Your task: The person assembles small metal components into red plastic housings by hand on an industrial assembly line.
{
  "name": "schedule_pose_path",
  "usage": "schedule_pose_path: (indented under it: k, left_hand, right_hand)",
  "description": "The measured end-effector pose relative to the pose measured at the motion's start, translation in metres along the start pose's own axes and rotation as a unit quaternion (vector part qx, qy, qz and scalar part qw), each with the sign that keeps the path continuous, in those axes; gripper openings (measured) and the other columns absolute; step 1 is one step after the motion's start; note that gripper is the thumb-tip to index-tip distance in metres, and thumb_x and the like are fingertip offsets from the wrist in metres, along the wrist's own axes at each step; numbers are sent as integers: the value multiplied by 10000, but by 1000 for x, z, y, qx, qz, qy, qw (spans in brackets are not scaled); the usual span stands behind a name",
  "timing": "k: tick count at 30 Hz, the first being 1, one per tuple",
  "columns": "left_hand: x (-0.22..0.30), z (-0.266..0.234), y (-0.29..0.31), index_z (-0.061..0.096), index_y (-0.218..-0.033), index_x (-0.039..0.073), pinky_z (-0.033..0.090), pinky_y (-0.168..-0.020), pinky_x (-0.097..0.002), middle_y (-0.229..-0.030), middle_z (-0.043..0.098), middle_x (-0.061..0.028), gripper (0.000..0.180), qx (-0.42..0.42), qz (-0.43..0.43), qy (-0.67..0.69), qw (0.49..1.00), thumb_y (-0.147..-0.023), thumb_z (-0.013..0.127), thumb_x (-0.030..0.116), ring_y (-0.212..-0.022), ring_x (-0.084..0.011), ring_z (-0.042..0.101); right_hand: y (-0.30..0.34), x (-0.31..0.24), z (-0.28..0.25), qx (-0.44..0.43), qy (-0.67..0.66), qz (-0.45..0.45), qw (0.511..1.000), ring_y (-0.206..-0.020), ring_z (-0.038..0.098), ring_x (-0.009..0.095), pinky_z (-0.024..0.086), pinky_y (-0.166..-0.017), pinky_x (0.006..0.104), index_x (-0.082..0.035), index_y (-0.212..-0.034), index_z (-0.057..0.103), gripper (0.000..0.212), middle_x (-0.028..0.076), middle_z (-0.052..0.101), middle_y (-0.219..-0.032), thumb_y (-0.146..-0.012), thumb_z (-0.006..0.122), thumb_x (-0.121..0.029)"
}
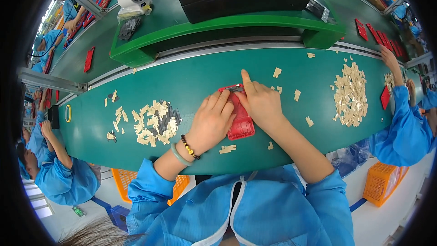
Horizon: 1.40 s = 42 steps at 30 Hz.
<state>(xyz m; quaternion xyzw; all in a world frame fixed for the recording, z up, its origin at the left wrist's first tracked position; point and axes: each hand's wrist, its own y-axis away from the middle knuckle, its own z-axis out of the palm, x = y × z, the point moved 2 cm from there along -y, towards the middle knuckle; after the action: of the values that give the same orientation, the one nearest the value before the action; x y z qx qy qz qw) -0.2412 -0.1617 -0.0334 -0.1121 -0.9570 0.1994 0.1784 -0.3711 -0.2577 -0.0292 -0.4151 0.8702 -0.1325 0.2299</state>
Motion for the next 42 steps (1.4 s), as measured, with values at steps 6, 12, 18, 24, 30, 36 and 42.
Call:
schedule_pose_path:
  k: [6,12,18,24,30,36,42]
  left_hand:
    - [-1,0,-3,581,-988,-18,457,-958,-435,-1211,570,-221,265,-5,0,30,1000,-799,688,133,-1129,-363,546]
    - [-1,4,-4,570,-1125,-35,457,-934,-405,-1154,581,-180,368,24,-12,-20,999,-828,647,168,-1074,-319,556]
    - [-1,14,-15,596,-1131,-36,413,-844,-333,-1054,551,-103,396,-32,-40,-51,997,-828,601,220,-989,-240,506]
    - [4,18,-23,740,-844,95,361,-882,-365,-1032,541,-53,242,-81,2,-204,976,-868,567,263,-1002,-244,466]
    - [-37,-57,-9,666,-990,46,410,-913,-404,-1111,558,-106,338,77,-39,-12,996,-775,707,304,-1079,-283,501]
    - [-288,-149,61,525,-1222,12,459,-940,-439,-1232,563,-201,435,168,-236,-318,903,-791,514,-46,-1155,-358,537]
    - [-395,-157,63,591,-1050,90,479,-875,-414,-1075,598,-88,253,-29,-299,-382,874,-800,585,53,-1067,-286,562]
  right_hand:
    - [8,10,-1,23,-2,-75,997,-654,614,195,507,-556,320,-98,-996,694,203,32,575,-763,-814,708,-187]
    - [19,15,-7,-3,-58,-61,996,-692,626,221,512,-573,327,-98,-982,670,218,50,594,-818,-792,738,-179]
    - [45,1,-24,-92,-148,-190,966,-790,634,267,526,-666,368,-98,-974,637,352,83,607,-1010,-703,811,-241]
    - [45,-4,-26,-106,-108,-244,958,-760,613,224,504,-616,335,-114,-959,672,320,49,602,-1001,-690,811,-220]
    - [48,3,-32,-105,-127,-275,947,-726,626,189,509,-594,328,-117,-908,670,279,22,616,-927,-677,817,-170]
    - [-60,-13,10,20,4,-331,943,-821,657,205,531,-626,349,-137,-934,682,225,55,639,-1008,-736,769,-199]
    - [-128,-63,38,-2,-28,-187,982,-940,626,293,507,-763,392,-36,-1159,597,393,105,602,-1119,-783,694,-95]
